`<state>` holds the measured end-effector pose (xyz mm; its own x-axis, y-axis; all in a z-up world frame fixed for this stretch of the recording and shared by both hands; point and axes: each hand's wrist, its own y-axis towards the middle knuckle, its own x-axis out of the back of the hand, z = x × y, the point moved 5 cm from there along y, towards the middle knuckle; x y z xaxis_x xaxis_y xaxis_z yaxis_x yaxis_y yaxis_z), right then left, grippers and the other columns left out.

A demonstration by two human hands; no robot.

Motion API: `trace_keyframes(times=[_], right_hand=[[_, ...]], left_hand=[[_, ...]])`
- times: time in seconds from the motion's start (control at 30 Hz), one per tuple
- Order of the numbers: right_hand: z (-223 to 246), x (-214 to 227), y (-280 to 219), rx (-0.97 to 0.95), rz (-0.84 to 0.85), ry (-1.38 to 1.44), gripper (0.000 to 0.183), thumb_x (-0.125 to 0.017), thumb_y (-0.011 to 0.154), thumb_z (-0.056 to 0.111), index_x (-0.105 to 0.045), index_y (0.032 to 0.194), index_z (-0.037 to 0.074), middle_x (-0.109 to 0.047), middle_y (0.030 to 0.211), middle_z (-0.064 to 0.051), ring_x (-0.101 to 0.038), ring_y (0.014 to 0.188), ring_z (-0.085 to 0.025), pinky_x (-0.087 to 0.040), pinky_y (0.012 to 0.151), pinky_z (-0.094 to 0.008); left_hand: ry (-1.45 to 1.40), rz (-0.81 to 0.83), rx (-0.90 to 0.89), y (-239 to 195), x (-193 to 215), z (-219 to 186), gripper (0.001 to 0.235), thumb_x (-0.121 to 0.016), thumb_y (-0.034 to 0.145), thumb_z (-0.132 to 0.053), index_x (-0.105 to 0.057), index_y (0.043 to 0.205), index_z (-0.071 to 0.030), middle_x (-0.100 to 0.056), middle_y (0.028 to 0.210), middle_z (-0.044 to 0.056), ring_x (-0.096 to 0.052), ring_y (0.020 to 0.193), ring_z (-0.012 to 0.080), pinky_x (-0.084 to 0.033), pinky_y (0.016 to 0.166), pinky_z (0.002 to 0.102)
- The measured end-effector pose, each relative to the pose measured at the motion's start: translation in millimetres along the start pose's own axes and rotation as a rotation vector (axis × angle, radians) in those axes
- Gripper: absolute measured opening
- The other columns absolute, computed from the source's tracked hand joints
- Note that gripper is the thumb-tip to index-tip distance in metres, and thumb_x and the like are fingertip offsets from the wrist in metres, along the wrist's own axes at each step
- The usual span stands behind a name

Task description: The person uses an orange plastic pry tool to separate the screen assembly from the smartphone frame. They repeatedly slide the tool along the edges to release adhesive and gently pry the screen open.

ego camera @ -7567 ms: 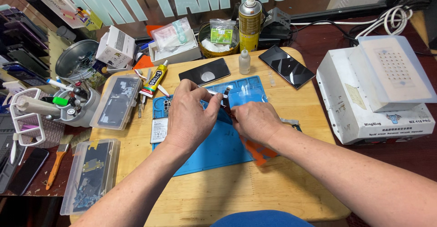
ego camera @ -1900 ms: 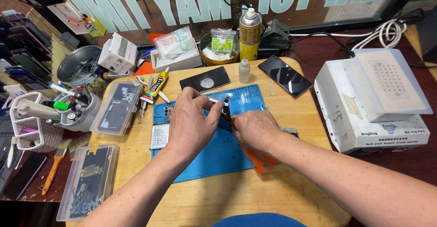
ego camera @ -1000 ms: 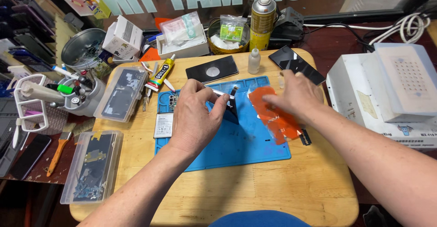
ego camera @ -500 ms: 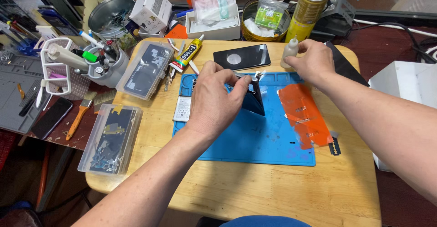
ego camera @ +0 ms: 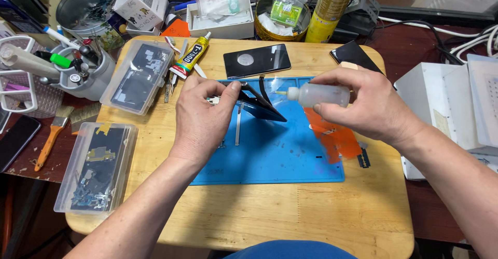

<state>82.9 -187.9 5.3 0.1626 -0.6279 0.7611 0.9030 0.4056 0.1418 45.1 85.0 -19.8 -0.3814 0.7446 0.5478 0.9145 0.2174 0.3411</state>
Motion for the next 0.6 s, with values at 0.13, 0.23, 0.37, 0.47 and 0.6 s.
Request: trace_keyframes(times=[0.13, 0.23, 0.37, 0.47, 0.6], right_hand=[[9, -3, -3, -0.023, 0.017, -0.047, 0.044, -0.077, 0.072, 0.029, -0.073, 0.109, 0.005, -0.075, 0.093, -0.007, -0.075, 0.080, -0.017, -0.060, 0.072, -0.031], [17, -7, 1, 0.055, 0.013, -0.115, 0.042, -0.078, 0.072, 0.029, -0.073, 0.105, 0.004, -0.074, 0.092, -0.009, -0.074, 0.079, -0.019, -0.060, 0.070, -0.033], [23, -14, 5, 0.074, 0.052, -0.214, 0.041, -0.076, 0.071, 0.030, -0.074, 0.103, 0.005, -0.074, 0.088, -0.012, -0.074, 0.077, -0.022, -0.061, 0.071, -0.035], [34, -15, 8, 0.143, 0.025, -0.281, 0.041, -0.076, 0.069, 0.030, -0.076, 0.101, 0.005, -0.073, 0.087, -0.014, -0.072, 0.079, -0.026, -0.060, 0.075, -0.038], [44, -16, 18, 0.095, 0.079, -0.343, 0.042, -0.074, 0.070, 0.029, -0.075, 0.103, 0.004, -0.071, 0.088, -0.016, -0.072, 0.082, -0.029, -0.060, 0.076, -0.039]], left_hand=[[-0.007, -0.003, 0.028, 0, 0, 0, 0.033, -0.076, 0.092, -0.033, -0.076, 0.078, -0.003, -0.062, 0.091, 0.013, -0.064, 0.087, 0.0256, -0.051, 0.079, 0.038], [-0.018, 0.006, 0.025, 1, 0, -1, 0.033, -0.076, 0.091, -0.033, -0.077, 0.080, -0.003, -0.062, 0.091, 0.012, -0.064, 0.087, 0.0252, -0.050, 0.078, 0.039], [-0.015, -0.011, 0.031, -1, 1, 0, 0.034, -0.076, 0.091, -0.034, -0.077, 0.078, -0.003, -0.061, 0.089, 0.012, -0.063, 0.085, 0.0249, -0.050, 0.078, 0.038], [-0.029, 0.004, 0.054, -1, 3, 5, 0.035, -0.075, 0.092, -0.035, -0.076, 0.078, -0.003, -0.062, 0.089, 0.011, -0.064, 0.085, 0.0227, -0.050, 0.077, 0.037], [-0.035, -0.008, 0.069, -3, 6, 14, 0.036, -0.074, 0.093, -0.035, -0.075, 0.077, -0.003, -0.062, 0.088, 0.010, -0.063, 0.083, 0.0211, -0.051, 0.077, 0.036]])
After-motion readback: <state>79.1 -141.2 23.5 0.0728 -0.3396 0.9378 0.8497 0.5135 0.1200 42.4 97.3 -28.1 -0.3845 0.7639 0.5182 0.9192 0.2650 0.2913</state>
